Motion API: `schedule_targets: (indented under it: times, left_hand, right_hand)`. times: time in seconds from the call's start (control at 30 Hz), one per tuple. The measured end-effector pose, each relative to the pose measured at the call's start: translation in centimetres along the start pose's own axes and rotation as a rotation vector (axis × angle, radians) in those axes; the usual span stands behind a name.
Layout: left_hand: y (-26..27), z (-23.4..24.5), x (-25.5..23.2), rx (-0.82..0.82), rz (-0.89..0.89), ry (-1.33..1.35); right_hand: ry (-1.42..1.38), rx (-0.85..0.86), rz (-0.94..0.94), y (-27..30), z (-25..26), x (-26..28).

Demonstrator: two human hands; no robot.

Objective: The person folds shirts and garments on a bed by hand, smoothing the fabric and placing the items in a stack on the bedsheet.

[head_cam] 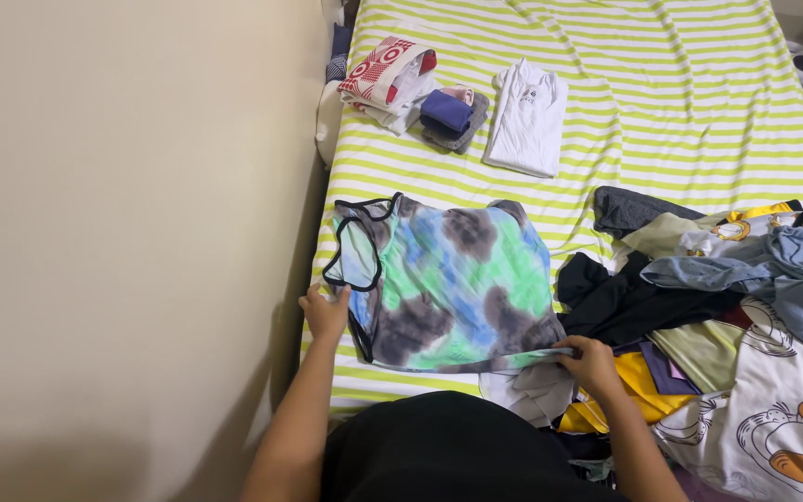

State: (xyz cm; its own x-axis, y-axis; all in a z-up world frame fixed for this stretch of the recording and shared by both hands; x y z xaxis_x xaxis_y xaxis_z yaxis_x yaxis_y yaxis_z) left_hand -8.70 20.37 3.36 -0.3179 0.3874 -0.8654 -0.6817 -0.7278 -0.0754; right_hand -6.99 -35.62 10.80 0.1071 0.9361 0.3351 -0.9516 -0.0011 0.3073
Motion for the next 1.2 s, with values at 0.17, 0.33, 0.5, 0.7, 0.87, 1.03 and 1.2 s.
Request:
schedule_targets:
  times: [0.17,0.33,0.5,0.7,0.87,1.03,1.2]
  left_hand:
    - [-5.1,-3.6,3.9,0.111,0.198,0.269]
    - [-5.4,3.5,3.9,-0.196,0.019,0.316]
    - [-2.3,7.1,1.1,0.1,0.271,-0.196]
    - [-2.6,2.5,-7.8,0.026,-0.158,-0.288]
    - [-3.6,-7.9,-12.4,0.295,-0.453,0.042]
    - [-6.3,-15.8,-10.6,0.345,-0.242,0.074]
    - [-8.8,-21.1,-3.9,0.503,0.273,0.141]
  right_hand:
    - [-0.276,-0.011,0.149,-1.4,3.0,0.7]
    - [-0.403,0.285,0.283,-0.9,3.1,-0.3]
    - [0.139,0.716,0.448,0.4,-1.5,1.4]
    - [-0.161,0.297,0.267,-12.6,-3.7,3.0]
    - [-0.172,-0.389,-0.159,-22.8,-3.4,4.4]
    - [-0.332,-0.426,-0.34,-27.3,-4.3,6.3]
    - [-0.678,0.023,-0.374,-29.0,-6.2,6.4]
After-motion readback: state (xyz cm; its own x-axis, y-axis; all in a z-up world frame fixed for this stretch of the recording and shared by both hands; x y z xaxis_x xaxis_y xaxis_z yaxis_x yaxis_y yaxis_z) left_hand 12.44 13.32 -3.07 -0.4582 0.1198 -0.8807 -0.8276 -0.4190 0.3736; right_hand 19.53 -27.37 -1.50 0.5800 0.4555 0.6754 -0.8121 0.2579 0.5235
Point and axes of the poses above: each hand's wrist, its own y-axis away from the middle knuckle, its own z-axis out of the back of the hand, x = y × z, the point moved 6 cm from there along -y, towards the middle knuckle, and after that the axes turned 13 degrees about y, right-handed, at the moved point
